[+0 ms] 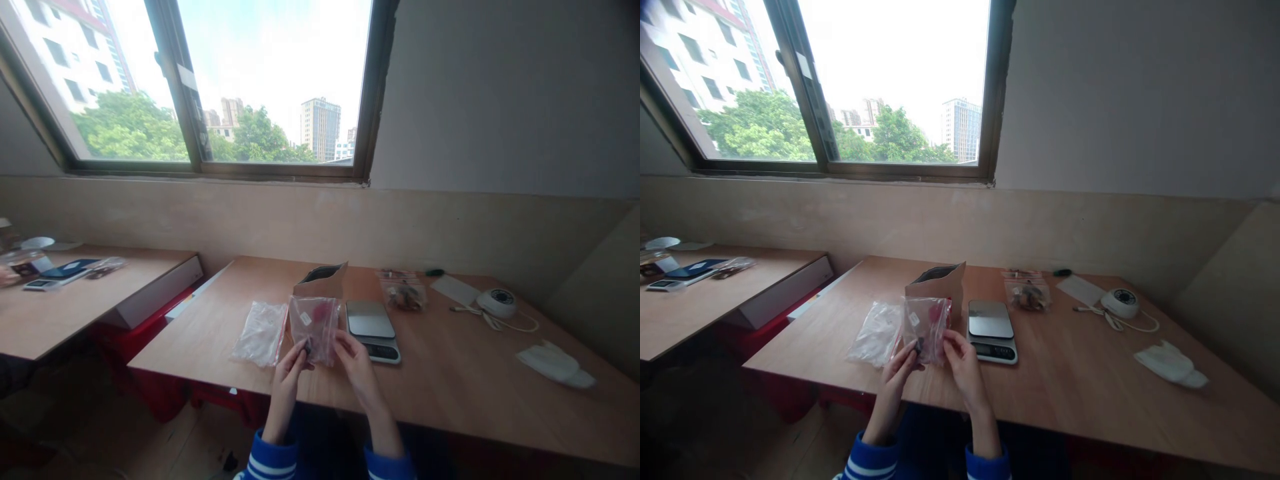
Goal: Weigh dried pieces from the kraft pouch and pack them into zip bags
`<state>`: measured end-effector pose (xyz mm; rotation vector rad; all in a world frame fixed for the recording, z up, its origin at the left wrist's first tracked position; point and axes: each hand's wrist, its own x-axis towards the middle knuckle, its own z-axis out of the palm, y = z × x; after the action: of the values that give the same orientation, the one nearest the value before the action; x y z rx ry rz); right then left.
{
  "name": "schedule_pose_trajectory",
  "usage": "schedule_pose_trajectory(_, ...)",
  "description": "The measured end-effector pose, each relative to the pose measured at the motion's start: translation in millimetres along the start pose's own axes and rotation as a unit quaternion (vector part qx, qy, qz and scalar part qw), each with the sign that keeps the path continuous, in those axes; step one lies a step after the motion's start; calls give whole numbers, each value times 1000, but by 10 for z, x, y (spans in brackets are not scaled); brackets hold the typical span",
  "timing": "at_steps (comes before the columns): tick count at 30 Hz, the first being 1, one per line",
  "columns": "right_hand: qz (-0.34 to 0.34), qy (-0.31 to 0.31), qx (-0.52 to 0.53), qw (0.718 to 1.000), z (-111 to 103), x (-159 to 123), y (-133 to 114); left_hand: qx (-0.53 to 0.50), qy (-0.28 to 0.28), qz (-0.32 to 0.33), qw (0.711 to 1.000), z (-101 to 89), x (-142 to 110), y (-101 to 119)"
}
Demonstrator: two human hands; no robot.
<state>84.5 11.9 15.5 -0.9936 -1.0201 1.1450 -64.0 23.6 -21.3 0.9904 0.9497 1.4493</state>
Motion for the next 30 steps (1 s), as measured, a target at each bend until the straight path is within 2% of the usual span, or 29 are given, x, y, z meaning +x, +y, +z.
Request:
schedule_pose_trajectory(4,46,-30,-21,998,-46,30,69,48,-53,5,997,59,12,-8)
schedule_pose_trajectory(7,64,-49,-22,997,-70,16,129,76,-56,22,995,87,4,-41)
schedule_pose_trajectory(10,54,-38,-5,998,-88,-12,201,96,-63,31,993,113,-15,-48)
schedule_pose_trajectory(15,33,26,-37,998,-176,-45,267,105,-99,23,989,169,-52,-11)
schedule_pose_trajectory(20,25,43,-51,997,-302,-40,230,85,-97,3,992,220,-82,46)
schedule_pose_trajectory(24,-21,116,-36,992,-448,-25,199,55,-60,-1,997,249,-88,90)
schedule_pose_trajectory(27,-29,183,-12,983,-559,40,126,36,-18,19,999,227,-86,112)
schedule_pose_trajectory(30,-66,233,-14,970,-544,218,-54,9,8,35,999,154,-84,135)
